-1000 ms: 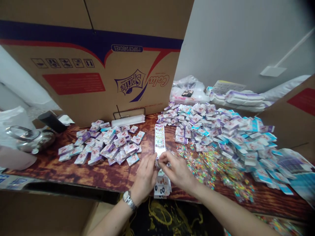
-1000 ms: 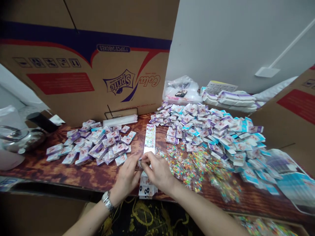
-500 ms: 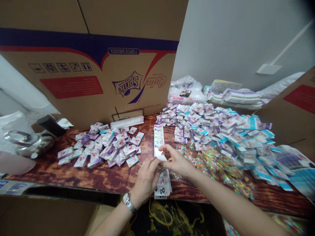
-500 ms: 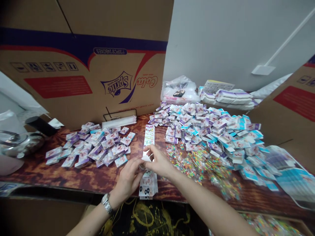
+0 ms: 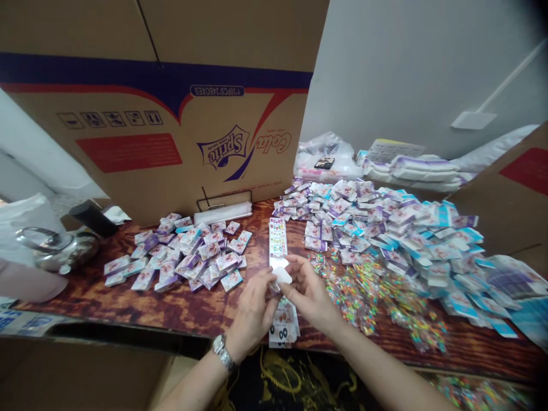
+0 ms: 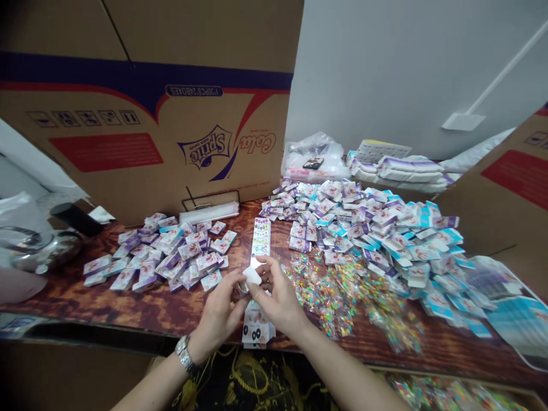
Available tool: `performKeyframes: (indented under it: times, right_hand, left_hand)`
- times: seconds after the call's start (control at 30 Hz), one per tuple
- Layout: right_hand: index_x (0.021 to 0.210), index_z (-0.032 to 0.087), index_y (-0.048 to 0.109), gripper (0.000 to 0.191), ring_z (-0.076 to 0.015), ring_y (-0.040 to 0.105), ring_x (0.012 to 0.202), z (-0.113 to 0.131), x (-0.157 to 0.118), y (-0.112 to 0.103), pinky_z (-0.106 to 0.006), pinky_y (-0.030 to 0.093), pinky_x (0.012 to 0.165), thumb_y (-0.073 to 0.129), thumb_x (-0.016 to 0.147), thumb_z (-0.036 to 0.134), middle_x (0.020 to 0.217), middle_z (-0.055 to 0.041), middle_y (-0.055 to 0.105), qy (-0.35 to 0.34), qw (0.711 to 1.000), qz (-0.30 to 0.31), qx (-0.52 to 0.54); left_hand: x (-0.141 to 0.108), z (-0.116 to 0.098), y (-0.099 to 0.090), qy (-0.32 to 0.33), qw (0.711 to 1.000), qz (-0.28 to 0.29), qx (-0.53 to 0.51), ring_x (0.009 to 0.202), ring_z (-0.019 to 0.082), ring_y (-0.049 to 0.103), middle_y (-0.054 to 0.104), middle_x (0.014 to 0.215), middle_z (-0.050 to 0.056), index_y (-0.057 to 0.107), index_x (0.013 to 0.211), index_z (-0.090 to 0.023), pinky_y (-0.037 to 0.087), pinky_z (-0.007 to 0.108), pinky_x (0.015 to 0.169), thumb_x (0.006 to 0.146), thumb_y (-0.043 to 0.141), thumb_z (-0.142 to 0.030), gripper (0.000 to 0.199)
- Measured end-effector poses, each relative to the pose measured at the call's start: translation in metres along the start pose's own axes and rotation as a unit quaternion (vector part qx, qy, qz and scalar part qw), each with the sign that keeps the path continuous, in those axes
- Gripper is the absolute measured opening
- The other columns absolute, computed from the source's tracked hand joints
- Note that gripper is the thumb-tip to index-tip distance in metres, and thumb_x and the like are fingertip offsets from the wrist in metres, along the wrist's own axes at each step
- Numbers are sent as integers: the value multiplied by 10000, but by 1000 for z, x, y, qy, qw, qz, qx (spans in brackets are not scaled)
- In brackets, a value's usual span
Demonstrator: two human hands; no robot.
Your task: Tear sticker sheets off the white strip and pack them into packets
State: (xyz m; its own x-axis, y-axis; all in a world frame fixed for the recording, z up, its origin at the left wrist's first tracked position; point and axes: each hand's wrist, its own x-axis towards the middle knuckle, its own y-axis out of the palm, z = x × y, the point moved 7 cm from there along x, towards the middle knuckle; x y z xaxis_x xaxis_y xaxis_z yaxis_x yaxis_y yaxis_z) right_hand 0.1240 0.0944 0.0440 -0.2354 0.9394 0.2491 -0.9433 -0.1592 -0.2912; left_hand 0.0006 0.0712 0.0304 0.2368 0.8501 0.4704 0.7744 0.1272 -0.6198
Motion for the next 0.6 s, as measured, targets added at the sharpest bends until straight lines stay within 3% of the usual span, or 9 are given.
performKeyframes:
  times: [0.07, 0.13, 0.23, 0.5, 0.6]
  right_hand:
    - [1134, 219, 497, 263, -156, 605, 808, 0, 0, 2, -283, 502, 711, 517, 872, 241, 922, -40, 607, -3, 1000, 2, 1]
    - [1016, 215, 586, 160, -172, 592, 856, 11, -2, 2, -311, 483, 767, 507, 877, 223, 924, -49, 624, -48, 998, -2, -48]
    - [986, 218, 626, 161, -184, 581, 895, 23, -3, 1, -330, 469, 802, 508, 876, 223, 948, -57, 636, -76, 994, 0, -76]
    - [906, 188, 608, 101, -150, 610, 753, 0, 5, 4, -267, 498, 690, 551, 841, 242, 833, -22, 645, 44, 999, -14, 20]
    - [854, 194, 623, 74, -157, 601, 749, 8, 6, 4, -274, 487, 685, 556, 824, 206, 812, -24, 631, 22, 999, -31, -35]
  left_hand:
    - [0, -2, -1, 13, 1000, -1, 16, 1164, 240, 491, 526, 1211, 141, 428, 1170, -178, 443, 430, 953, 818, 448, -75, 367]
    - [0, -4, -2, 21, 999, -9, 30, 1175, 236, 485, 512, 1235, 151, 405, 1202, -171, 441, 431, 960, 827, 432, -69, 389]
    - [0, -3, -2, 16, 999, -18, 42, 1170, 238, 495, 509, 1245, 158, 367, 1249, -161, 453, 431, 949, 813, 424, -56, 452]
    - [-2, 2, 1, -17, 998, -39, 48, 1080, 235, 559, 568, 1163, 150, 352, 1276, -148, 491, 396, 898, 805, 467, -91, 487]
    - [-1, 1, 3, -21, 997, -29, 65, 1089, 244, 557, 552, 1189, 173, 273, 1347, -128, 493, 404, 891, 819, 436, -87, 554]
